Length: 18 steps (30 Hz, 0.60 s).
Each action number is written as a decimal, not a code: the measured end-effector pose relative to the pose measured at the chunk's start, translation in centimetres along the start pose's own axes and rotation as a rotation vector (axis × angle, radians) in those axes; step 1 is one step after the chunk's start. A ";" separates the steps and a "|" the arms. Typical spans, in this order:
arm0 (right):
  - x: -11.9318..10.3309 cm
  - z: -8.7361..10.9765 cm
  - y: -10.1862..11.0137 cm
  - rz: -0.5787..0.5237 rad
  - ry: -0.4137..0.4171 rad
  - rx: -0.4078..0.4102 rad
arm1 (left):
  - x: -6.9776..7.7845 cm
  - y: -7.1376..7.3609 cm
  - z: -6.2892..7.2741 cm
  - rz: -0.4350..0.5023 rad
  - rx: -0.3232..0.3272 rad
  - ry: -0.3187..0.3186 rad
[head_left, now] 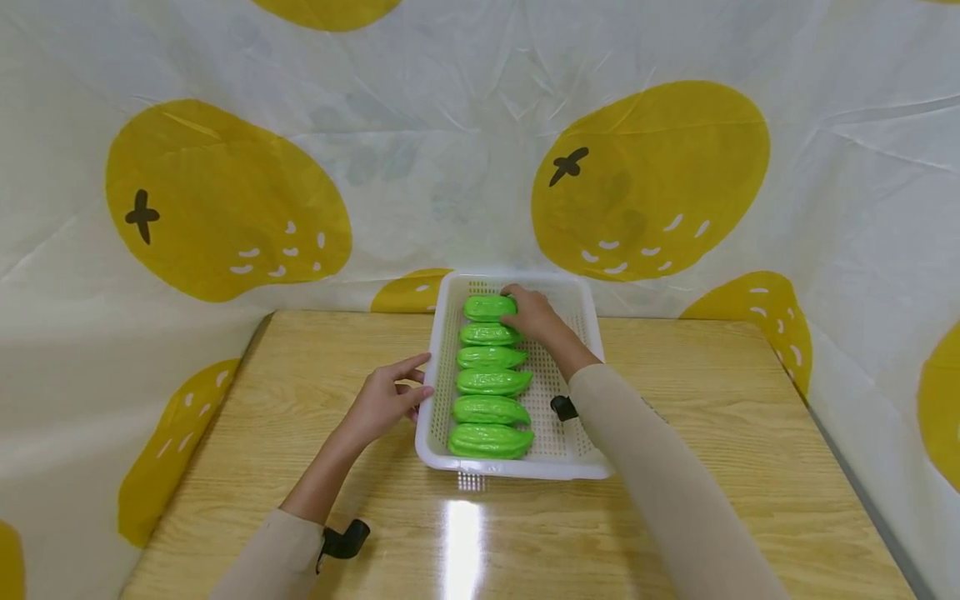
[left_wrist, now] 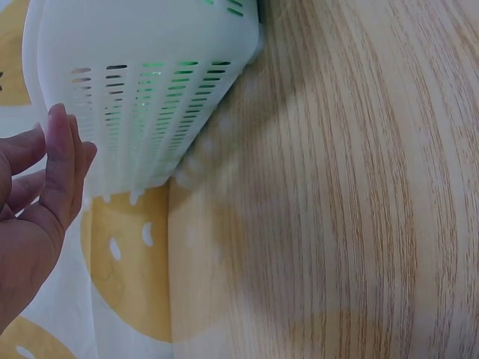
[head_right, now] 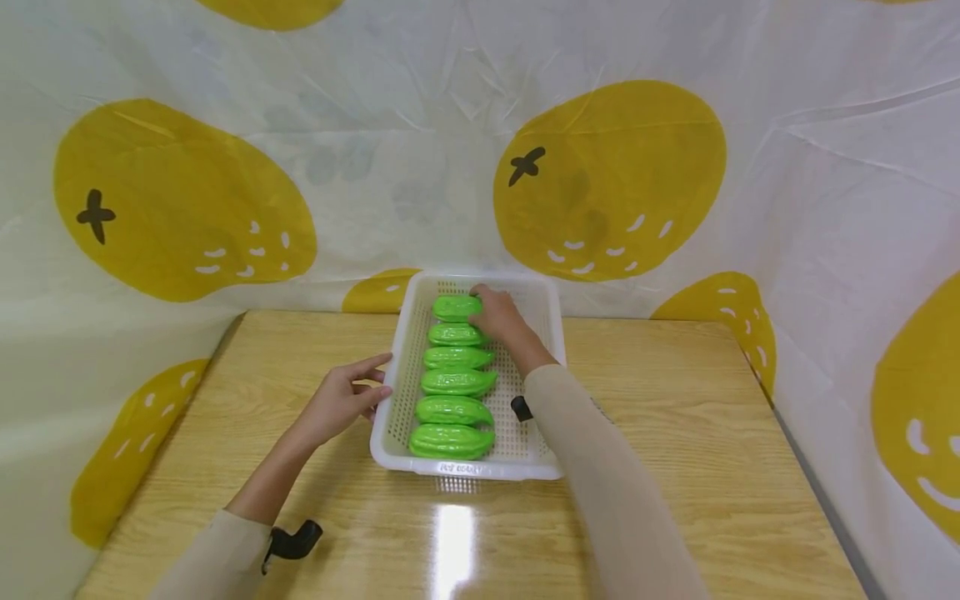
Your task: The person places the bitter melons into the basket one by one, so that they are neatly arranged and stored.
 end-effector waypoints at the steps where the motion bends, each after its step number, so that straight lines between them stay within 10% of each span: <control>1: -0.1 0.0 0.0 0.004 -0.003 0.001 | 0.0 0.0 0.0 0.000 -0.001 -0.002; 18: -0.3 0.4 0.4 -0.059 -0.005 0.016 | 0.0 0.1 -0.2 0.006 0.007 0.000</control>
Point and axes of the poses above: each hand's wrist, its own z-axis away from the middle knuckle, its own y-axis out of the back of the hand, x = y × z, the point moved 3 cm from there along -z, towards the middle knuckle, and after that the axes turned 10 degrees about -x, right-handed, at the moved point
